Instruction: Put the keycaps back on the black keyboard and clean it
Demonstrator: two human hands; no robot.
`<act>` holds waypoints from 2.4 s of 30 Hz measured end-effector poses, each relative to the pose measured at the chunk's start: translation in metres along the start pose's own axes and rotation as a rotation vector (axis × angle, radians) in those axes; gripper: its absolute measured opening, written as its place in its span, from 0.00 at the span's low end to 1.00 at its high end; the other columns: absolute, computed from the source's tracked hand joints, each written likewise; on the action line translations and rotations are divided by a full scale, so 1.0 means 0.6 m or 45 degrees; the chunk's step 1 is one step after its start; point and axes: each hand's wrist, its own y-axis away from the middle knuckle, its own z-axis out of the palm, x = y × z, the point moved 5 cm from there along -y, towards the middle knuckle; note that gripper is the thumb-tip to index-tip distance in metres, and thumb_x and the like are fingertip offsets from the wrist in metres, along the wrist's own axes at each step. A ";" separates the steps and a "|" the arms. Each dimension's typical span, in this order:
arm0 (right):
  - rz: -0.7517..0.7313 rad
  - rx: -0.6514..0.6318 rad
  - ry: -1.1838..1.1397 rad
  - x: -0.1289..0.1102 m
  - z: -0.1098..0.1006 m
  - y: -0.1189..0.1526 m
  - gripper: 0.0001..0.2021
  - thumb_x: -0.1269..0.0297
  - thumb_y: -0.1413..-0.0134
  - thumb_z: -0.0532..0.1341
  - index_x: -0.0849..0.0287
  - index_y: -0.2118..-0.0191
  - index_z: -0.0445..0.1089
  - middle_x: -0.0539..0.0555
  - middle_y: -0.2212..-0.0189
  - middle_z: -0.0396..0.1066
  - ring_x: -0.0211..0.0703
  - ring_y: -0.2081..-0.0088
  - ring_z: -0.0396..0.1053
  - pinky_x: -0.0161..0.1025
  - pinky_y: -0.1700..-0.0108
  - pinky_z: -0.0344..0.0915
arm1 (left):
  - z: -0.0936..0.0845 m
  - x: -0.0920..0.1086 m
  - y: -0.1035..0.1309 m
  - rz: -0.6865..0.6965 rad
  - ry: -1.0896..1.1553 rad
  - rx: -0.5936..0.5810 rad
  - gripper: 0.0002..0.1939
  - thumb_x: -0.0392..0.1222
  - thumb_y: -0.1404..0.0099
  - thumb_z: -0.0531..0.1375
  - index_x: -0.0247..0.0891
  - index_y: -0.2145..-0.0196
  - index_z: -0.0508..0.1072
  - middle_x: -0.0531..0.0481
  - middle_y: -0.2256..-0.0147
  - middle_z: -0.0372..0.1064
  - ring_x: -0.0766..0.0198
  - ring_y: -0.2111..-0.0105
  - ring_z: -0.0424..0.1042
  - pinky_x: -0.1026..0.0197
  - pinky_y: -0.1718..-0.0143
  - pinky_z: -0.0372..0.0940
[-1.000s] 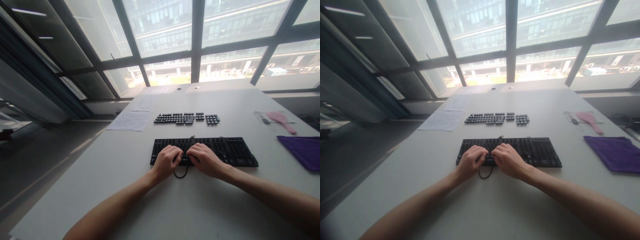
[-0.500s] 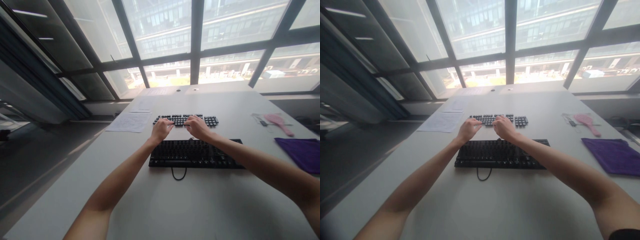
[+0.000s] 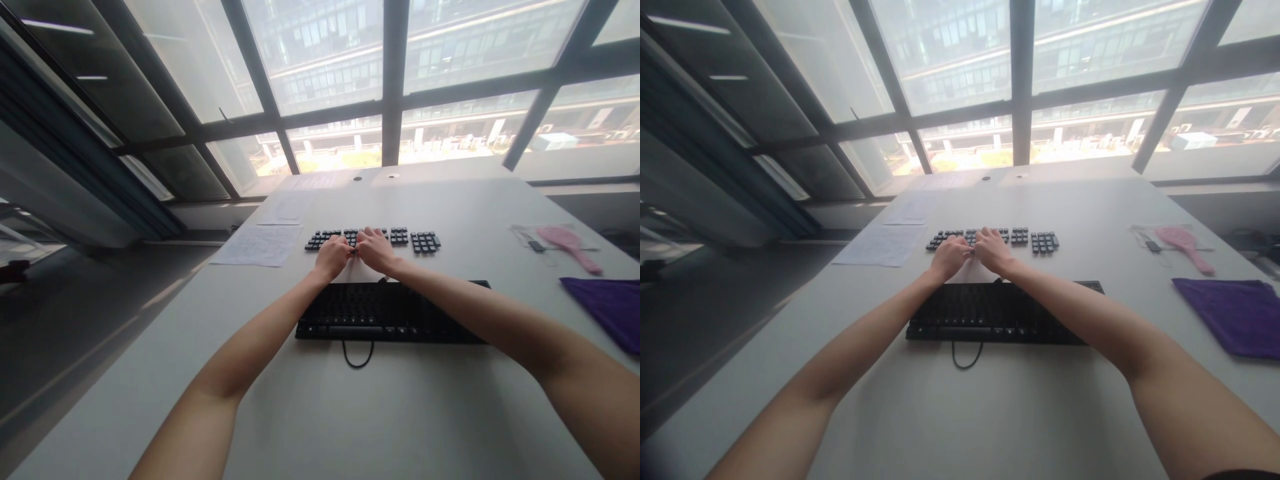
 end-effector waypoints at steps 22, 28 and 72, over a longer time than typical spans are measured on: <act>0.283 0.252 -0.991 -0.031 -0.116 0.247 0.02 0.67 0.44 0.68 0.54 0.67 0.79 0.52 0.68 0.79 0.47 0.62 0.72 0.44 0.57 0.67 | -0.088 0.143 0.168 -0.143 1.046 -0.216 0.06 0.41 0.39 0.67 0.39 0.65 0.85 0.49 0.69 0.81 0.61 0.69 0.77 0.63 0.68 0.67; 0.375 0.171 -1.058 -0.043 -0.088 0.294 0.04 0.70 0.47 0.69 0.54 0.67 0.80 0.52 0.68 0.79 0.47 0.62 0.74 0.43 0.58 0.70 | -0.058 0.165 0.176 -0.073 1.053 -0.283 0.05 0.38 0.40 0.67 0.40 0.66 0.85 0.49 0.70 0.81 0.60 0.69 0.78 0.61 0.65 0.70; -0.003 0.161 -0.613 -0.089 -0.094 0.307 0.06 0.67 0.37 0.62 0.56 0.65 0.75 0.55 0.60 0.76 0.45 0.58 0.70 0.44 0.54 0.61 | -0.063 0.211 0.220 0.294 0.415 -0.036 0.09 0.38 0.30 0.60 0.39 0.65 0.81 0.49 0.60 0.78 0.59 0.61 0.68 0.54 0.54 0.68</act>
